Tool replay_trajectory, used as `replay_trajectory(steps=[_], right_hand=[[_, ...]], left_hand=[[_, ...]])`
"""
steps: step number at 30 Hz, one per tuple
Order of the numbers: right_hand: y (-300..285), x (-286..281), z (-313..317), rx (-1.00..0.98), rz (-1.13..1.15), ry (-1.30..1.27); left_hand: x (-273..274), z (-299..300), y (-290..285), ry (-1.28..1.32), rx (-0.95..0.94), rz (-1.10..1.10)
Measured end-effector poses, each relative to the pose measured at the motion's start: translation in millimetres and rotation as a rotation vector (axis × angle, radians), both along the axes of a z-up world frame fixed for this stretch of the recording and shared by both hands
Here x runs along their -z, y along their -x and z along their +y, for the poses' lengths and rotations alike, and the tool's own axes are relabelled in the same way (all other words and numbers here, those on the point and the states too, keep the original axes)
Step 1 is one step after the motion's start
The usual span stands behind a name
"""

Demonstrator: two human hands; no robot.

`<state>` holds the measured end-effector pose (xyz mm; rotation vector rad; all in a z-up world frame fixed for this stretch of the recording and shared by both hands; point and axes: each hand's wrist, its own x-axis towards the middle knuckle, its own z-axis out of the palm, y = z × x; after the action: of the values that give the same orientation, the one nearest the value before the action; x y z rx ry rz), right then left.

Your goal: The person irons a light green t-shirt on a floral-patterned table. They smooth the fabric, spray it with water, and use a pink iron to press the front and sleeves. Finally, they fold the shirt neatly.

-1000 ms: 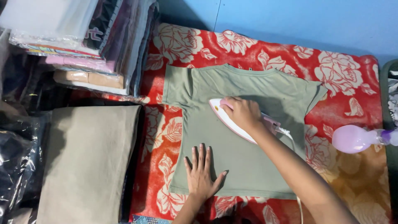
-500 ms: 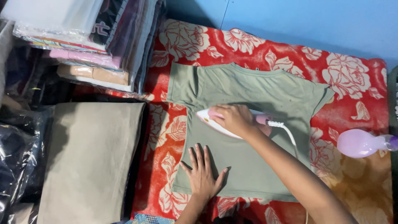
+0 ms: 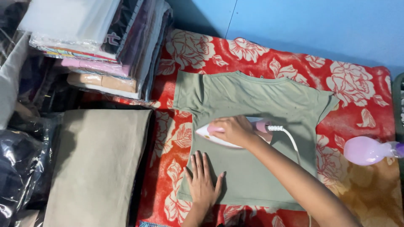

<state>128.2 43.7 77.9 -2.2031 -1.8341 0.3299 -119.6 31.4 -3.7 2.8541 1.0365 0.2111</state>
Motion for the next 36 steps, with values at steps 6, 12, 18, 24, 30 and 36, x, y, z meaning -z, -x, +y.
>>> replay_trajectory(steps=[6, 12, 18, 24, 30, 36], right_hand=[[8, 9, 3, 0.159, -0.136, -0.179], [10, 8, 14, 0.252, -0.204, -0.234], [19, 10, 11, 0.278, -0.078, 0.013], [24, 5, 9, 0.268, -0.109, 0.004], [36, 6, 13, 0.387, -0.117, -0.035], [39, 7, 17, 0.416, -0.135, -0.094]], left_hand=[[-6, 12, 18, 0.013, 0.097, -0.023], [-5, 12, 16, 0.046, 0.106, -0.038], [-8, 10, 20, 0.053, 0.103, -0.024], [-11, 11, 19, 0.035, 0.102, -0.034], [-6, 9, 23, 0.047, 0.112, -0.011], [-8, 10, 21, 0.067, 0.114, -0.035]])
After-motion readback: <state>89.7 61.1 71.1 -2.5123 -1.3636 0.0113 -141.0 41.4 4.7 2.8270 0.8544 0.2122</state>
